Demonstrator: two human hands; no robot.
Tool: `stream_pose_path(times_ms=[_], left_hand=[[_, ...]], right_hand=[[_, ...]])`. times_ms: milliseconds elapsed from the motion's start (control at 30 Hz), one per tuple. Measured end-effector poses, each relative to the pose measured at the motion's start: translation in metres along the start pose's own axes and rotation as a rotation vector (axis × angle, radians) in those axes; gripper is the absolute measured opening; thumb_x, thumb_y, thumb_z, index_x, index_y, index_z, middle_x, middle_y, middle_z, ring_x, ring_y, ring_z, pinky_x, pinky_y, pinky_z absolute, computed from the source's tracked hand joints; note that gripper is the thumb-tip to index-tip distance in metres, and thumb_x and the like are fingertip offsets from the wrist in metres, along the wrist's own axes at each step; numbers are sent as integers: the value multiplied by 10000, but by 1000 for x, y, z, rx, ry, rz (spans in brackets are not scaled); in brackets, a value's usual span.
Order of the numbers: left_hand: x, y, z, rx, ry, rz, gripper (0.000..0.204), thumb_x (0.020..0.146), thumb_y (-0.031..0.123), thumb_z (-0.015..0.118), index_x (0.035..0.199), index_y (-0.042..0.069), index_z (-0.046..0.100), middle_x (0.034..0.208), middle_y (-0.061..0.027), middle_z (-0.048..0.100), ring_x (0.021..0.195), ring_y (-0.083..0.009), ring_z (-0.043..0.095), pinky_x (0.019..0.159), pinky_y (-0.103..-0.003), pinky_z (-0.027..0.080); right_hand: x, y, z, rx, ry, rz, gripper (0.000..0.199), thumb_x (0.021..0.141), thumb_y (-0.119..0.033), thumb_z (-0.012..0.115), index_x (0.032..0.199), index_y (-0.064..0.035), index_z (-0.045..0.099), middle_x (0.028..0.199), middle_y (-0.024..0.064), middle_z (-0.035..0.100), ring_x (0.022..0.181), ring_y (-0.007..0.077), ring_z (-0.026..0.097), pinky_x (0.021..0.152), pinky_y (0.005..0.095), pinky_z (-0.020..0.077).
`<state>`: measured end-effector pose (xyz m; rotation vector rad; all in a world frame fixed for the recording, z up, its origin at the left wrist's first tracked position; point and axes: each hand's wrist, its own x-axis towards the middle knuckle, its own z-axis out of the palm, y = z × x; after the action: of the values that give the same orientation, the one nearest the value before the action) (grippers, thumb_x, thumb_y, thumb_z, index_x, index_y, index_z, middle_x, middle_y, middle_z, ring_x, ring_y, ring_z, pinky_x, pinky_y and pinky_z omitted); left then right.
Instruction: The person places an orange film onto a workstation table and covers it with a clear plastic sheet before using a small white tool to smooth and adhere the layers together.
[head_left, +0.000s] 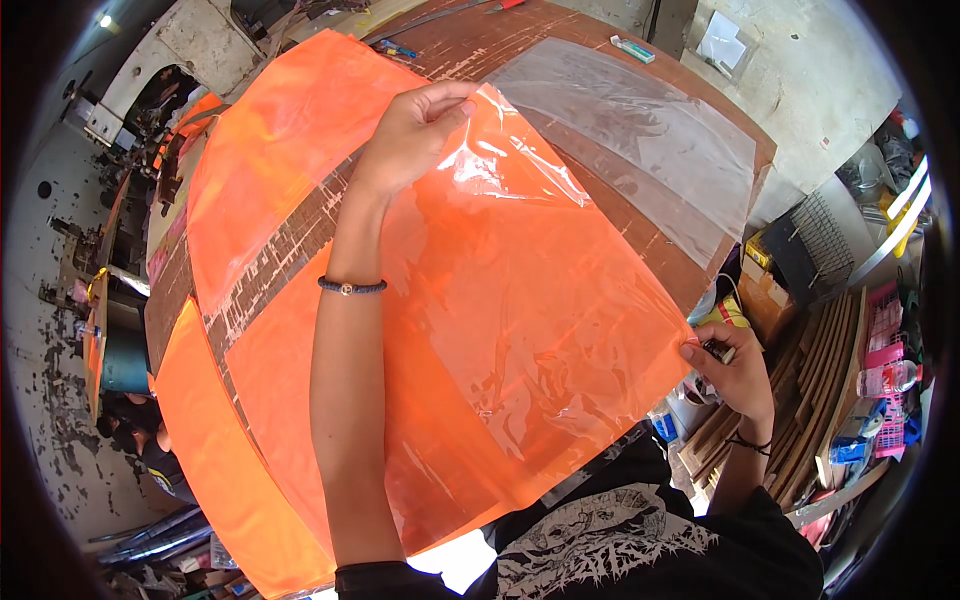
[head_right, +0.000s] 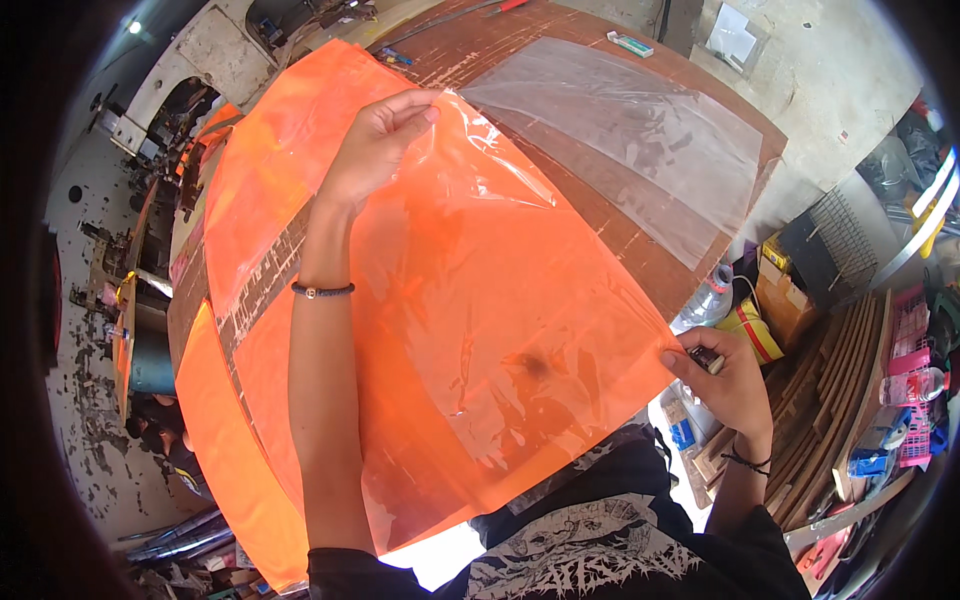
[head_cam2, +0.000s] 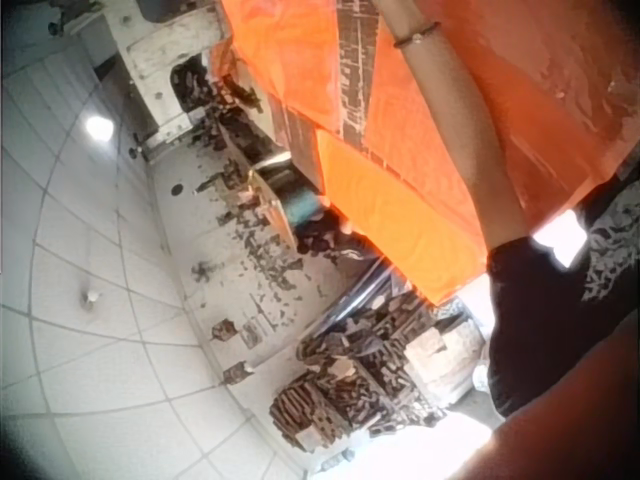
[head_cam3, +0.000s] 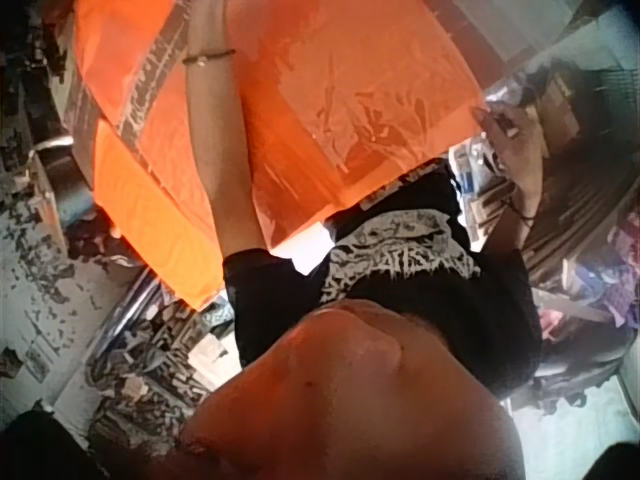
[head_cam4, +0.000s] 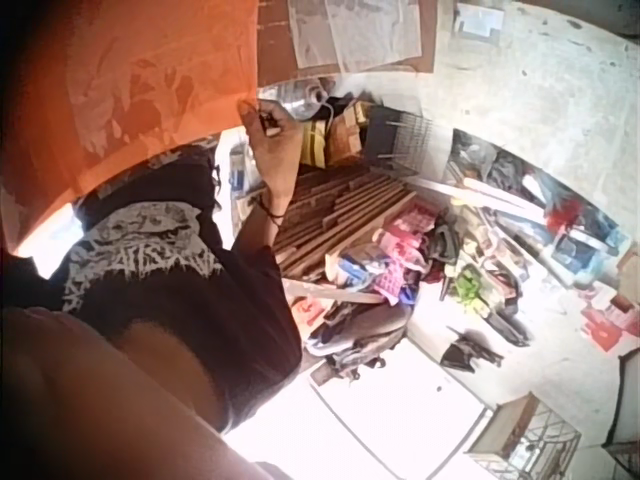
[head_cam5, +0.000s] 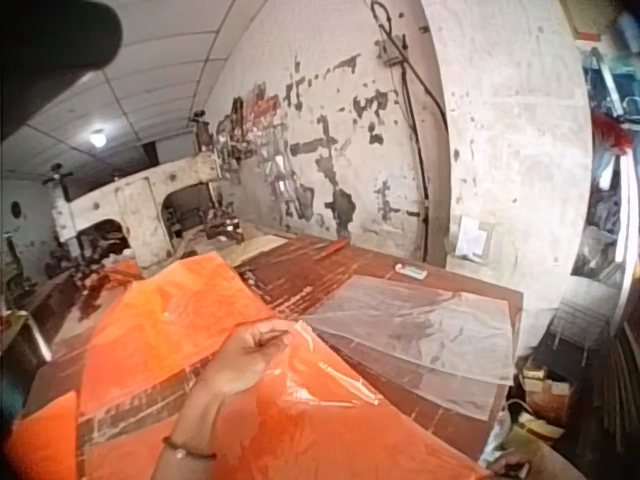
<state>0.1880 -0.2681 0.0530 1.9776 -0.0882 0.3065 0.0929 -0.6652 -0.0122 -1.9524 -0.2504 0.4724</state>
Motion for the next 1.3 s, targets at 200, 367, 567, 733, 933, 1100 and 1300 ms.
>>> stream_pose_path(times_ms=[200, 367, 567, 733, 933, 1100, 1300], left_hand=[[2, 7, -1, 313, -143, -79, 306, 867, 273, 686, 1064, 39, 693, 855, -26, 663, 802, -100, 568, 733, -250, 449], [1, -4, 5, 144, -82, -68, 281, 883, 262, 668, 1037, 30, 708, 881, -9, 673, 809, -73, 568, 816, -248, 445], [2, -14, 6, 166, -40, -79, 303, 876, 269, 673, 1057, 27, 702, 949, -36, 693, 907, -104, 601, 838, -270, 447], [3, -12, 4, 75, -71, -109, 362, 846, 251, 705, 1077, -26, 674, 1302, -226, 535, 1204, -278, 535, 997, -361, 423], [0, -18, 4, 89, 28, -64, 384, 844, 314, 707, 1036, -18, 692, 975, -106, 682, 928, -157, 612, 843, -308, 465], [1, -64, -16, 217, -104, -32, 339, 858, 333, 692, 947, 6, 705, 771, 19, 616, 726, -72, 527, 690, -248, 422], [0, -64, -18, 54, -115, -42, 300, 891, 291, 661, 1004, 13, 680, 831, 18, 629, 794, -70, 539, 760, -245, 434]], right_hand=[[-1, -1, 2, -37, 21, -19, 136, 855, -127, 699, 887, 5, 681, 692, -43, 605, 602, 4, 486, 534, 187, 375], [-1, 1, 2, -10, 27, 32, 151, 868, -148, 694, 889, 0, 675, 635, -55, 563, 507, -5, 452, 456, 180, 338], [0, 6, 3, 66, 65, 52, 213, 897, -194, 667, 863, 16, 655, 556, -49, 517, 425, 3, 407, 392, 191, 296], [1, 7, 4, 19, 73, -10, 217, 906, -189, 655, 852, 21, 659, 557, -47, 522, 453, -1, 429, 415, 190, 314], [1, 6, 5, 19, 79, -5, 213, 906, -183, 654, 849, 22, 661, 552, -48, 517, 456, 0, 430, 419, 191, 314], [0, 5, 5, 48, 91, 34, 220, 905, -188, 653, 840, 22, 660, 541, -50, 502, 444, 2, 421, 410, 191, 306], [1, 5, 6, 29, 104, 15, 226, 902, -201, 657, 833, 13, 662, 541, -48, 508, 436, 2, 418, 403, 190, 296]])
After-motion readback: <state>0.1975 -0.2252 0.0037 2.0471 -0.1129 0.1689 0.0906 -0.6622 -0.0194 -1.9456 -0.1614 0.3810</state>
